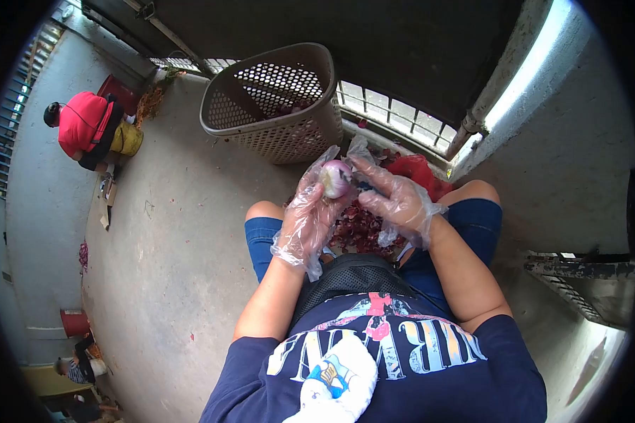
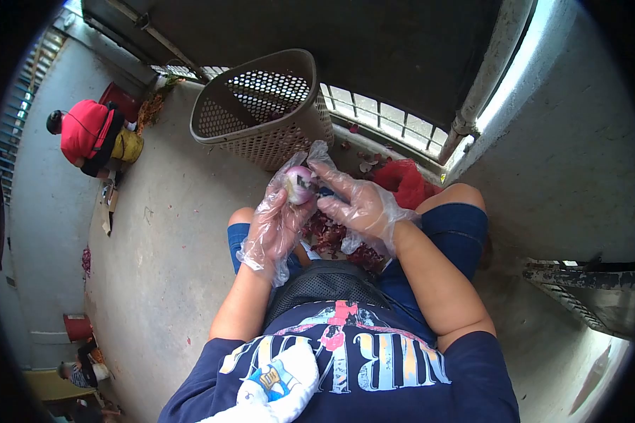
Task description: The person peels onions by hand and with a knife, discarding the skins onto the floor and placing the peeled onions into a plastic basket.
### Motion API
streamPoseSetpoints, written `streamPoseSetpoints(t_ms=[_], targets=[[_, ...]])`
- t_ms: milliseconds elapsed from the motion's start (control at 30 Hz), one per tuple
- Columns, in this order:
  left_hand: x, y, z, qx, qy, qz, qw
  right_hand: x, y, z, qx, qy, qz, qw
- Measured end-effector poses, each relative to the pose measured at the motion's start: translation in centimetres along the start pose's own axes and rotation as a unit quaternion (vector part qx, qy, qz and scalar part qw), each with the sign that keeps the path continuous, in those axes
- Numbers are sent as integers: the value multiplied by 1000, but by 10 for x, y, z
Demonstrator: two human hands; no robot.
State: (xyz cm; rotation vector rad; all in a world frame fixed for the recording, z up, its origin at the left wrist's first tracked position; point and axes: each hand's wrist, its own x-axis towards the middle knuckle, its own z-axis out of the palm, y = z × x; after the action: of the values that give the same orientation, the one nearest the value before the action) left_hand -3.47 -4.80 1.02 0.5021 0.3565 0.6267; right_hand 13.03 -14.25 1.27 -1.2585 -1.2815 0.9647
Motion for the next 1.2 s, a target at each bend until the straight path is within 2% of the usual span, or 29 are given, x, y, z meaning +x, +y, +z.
streamPoseSetpoints(t_ms=[33,100,333,433,500,533,567,633,767,833,933,1000,1067,1100,1200], targets=[[-1,0,-1,5,10,4,1000,0,-1,0,1,-1,0,1000],[-2,0,0,6,8,9,1000,1,-4,-1,-105,-30,39,993],[-1,-5,0,27,39,49,998,3,2,-3,-75,-35,30,996],[-1,-4,1,12,34,46,998,3,6,-3,-6,2,-12,1000],[0,-2,1,8,28,46,999,2,0,-5,153,18,127,980],[-1,-1,1,6,23,45,999,6,10,-6,31,56,-1,998],[-2,1,0,6,23,45,999,6,10,-11,31,55,-1,998],[-3,2,-1,-9,19,41,999,5,1,-17,104,35,170,979],[-2,8,-9,-39,19,23,999,8,17,-19,88,118,170,974],[-3,10,-10,-127,12,-35,991,9,9,-18,86,118,183,972],[-2,11,-19,-142,-31,-57,988,7,3,-11,104,138,178,969],[-3,9,-18,-129,-19,-53,990,7,12,-10,121,56,113,985],[-3,8,-17,-115,-8,-51,992,3,3,-7,100,30,110,988],[-3,7,-17,-147,-31,-61,987,2,-2,-6,78,3,107,991],[0,5,-21,-168,-49,-59,983,4,8,-4,2,-20,52,998]])
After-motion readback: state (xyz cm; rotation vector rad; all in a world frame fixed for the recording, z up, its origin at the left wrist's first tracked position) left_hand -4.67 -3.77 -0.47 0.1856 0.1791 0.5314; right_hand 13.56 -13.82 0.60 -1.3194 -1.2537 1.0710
